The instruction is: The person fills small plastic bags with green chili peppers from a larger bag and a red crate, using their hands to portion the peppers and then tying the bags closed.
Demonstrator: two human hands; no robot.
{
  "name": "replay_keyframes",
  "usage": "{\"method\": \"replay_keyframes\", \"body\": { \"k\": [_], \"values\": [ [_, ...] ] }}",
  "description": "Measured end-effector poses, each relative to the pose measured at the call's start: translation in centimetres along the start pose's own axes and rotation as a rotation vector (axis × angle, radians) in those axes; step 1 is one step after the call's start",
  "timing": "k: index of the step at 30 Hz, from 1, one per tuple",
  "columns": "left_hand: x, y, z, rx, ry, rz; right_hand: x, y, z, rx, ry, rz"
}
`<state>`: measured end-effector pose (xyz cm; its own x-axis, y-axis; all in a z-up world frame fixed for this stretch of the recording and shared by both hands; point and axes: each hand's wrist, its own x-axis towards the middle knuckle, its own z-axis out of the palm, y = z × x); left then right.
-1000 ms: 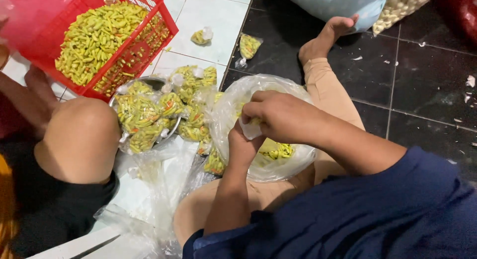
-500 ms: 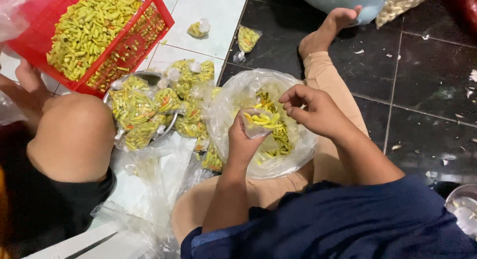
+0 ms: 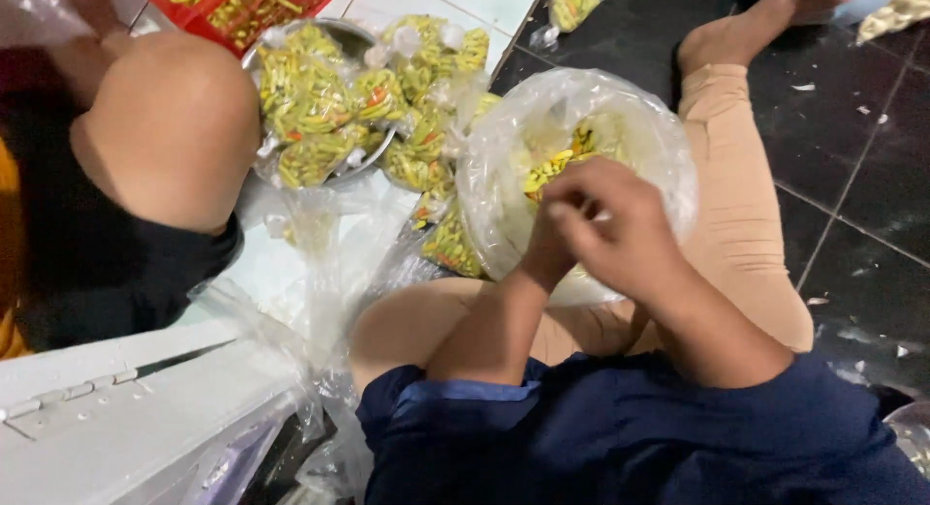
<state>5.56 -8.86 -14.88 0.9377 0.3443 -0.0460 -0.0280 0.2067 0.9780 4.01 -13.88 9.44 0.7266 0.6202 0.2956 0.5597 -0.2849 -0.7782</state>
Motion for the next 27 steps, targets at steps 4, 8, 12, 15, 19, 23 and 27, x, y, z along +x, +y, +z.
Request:
{"method": "replay_keyframes", "body": {
  "k": [4,8,12,15,19,23,27],
  "values": [
    [-0.1,1.1,0.8,0.239,-0.132,-0.012,3.8,1.5,11.9,-0.403,-0.512,-0.157],
    [0.3,-0.2,0.5,0.458,-0.415,-0.165,5.8,10.6,24.5,-0.787,-0.865,-0.159],
    [0.3,6.2,-0.9,0.517,-0.429,-0.195,6.8,12.6,27.8,-0.855,-0.927,-0.114],
    [-0.7,9.0,-1.8,0.547,-0.423,-0.276,5.9,11.3,27.8,-0.748,-0.91,-0.148],
    [-1.3,9.4,-0.6,0.592,-0.455,-0.364,4.6,13.3,28.9,-0.791,-0.847,-0.22],
    [-1.5,9.3,-0.4,0.631,-0.437,-0.453,3.7,14.6,30.7,-0.851,-0.843,-0.264],
    [-1.8,7.0,0.0,0.637,-0.414,-0.423,3.9,14.6,31.4,-0.823,-0.906,-0.105]
  ]
}}
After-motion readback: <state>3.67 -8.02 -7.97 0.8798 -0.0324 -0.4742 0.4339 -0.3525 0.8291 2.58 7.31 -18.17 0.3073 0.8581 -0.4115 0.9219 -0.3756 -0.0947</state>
